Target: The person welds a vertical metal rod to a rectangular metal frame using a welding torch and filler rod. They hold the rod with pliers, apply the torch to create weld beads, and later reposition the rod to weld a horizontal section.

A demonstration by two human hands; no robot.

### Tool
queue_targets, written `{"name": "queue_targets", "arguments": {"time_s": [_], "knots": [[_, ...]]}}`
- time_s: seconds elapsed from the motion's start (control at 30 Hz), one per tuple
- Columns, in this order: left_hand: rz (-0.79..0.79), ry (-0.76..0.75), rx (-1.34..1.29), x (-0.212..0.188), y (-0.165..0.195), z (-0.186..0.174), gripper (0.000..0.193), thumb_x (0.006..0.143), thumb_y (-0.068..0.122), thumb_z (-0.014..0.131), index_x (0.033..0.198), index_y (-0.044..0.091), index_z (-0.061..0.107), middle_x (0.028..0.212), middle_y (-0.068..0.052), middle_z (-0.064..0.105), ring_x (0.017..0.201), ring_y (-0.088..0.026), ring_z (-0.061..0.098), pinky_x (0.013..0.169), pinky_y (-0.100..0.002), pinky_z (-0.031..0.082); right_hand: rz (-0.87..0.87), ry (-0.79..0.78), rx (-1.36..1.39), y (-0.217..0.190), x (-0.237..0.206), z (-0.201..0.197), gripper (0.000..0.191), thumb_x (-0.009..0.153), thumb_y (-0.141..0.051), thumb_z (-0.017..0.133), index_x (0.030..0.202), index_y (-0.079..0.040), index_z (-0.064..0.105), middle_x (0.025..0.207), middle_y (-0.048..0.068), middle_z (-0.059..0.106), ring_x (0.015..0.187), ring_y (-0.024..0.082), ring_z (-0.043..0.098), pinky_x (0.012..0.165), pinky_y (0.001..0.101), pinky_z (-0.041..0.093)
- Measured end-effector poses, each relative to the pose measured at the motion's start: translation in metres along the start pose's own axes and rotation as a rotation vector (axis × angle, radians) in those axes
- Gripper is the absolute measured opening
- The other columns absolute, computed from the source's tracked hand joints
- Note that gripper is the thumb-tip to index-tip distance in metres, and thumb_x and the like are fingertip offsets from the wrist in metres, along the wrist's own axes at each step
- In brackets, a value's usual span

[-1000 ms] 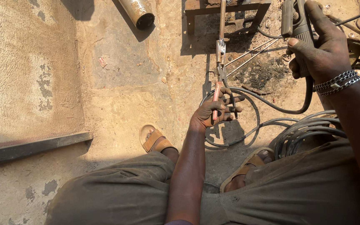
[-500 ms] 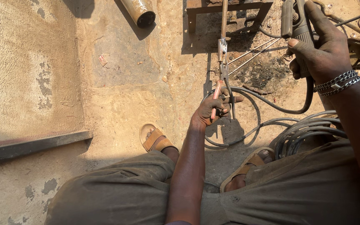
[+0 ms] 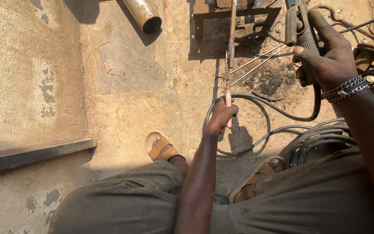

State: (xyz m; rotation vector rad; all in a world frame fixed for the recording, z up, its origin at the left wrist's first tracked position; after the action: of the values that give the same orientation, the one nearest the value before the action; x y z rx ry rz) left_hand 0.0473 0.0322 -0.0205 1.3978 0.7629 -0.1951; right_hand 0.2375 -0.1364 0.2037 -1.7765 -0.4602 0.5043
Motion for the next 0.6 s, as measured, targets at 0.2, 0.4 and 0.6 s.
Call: {"name": "queue_targets", "arguments": {"time_s": [0.2, 0.4, 0.6], "knots": [[-0.114, 0.106, 0.139, -0.015, 0.013, 0.009, 0.081, 0.071, 0.018, 0.062, 0.137, -0.009, 0.026, 0.105, -0.025, 0.059, 0.095, -0.037, 0.07, 0.08, -0.051, 0.059, 0.027, -0.035, 0.006, 0.006, 0.009, 0.007, 0.079, 0.099, -0.008, 0.068, 0.169, -0.016, 0.034, 0.111, 0.013, 0.069, 0.071, 0.014, 0.066, 0.053, 0.03, 0.057], [-0.025, 0.304, 0.475, -0.024, 0.032, 0.011, 0.084, 0.072, 0.02, 0.07, 0.138, -0.01, 0.027, 0.127, -0.034, 0.047, 0.122, -0.045, 0.052, 0.108, -0.053, 0.042, 0.127, -0.042, -0.086, 0.022, 0.011, 0.014, 0.08, 0.096, -0.01, 0.07, 0.167, -0.019, 0.036, 0.1, 0.009, 0.069, 0.067, 0.013, 0.064, 0.051, 0.0298, 0.055], [-0.128, 0.353, 0.608, -0.042, 0.045, 0.016, 0.085, 0.07, 0.023, 0.075, 0.135, -0.007, 0.028, 0.129, -0.03, 0.043, 0.12, -0.047, 0.052, 0.107, -0.055, 0.041, 0.263, -0.051, -0.145, 0.035, 0.01, 0.019, 0.08, 0.092, -0.014, 0.071, 0.165, -0.023, 0.038, 0.088, 0.008, 0.065, 0.06, 0.016, 0.062, 0.046, 0.0322, 0.052]]}}
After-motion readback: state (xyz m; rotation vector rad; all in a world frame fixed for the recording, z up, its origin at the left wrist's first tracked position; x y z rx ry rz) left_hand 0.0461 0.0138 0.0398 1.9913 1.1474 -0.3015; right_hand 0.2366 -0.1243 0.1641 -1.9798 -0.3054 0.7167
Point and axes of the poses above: each hand's wrist, its own x-axis towards the middle knuckle, its own z-axis out of the palm, y = z × x, the point moved 8 cm from there along x, towards the middle knuckle
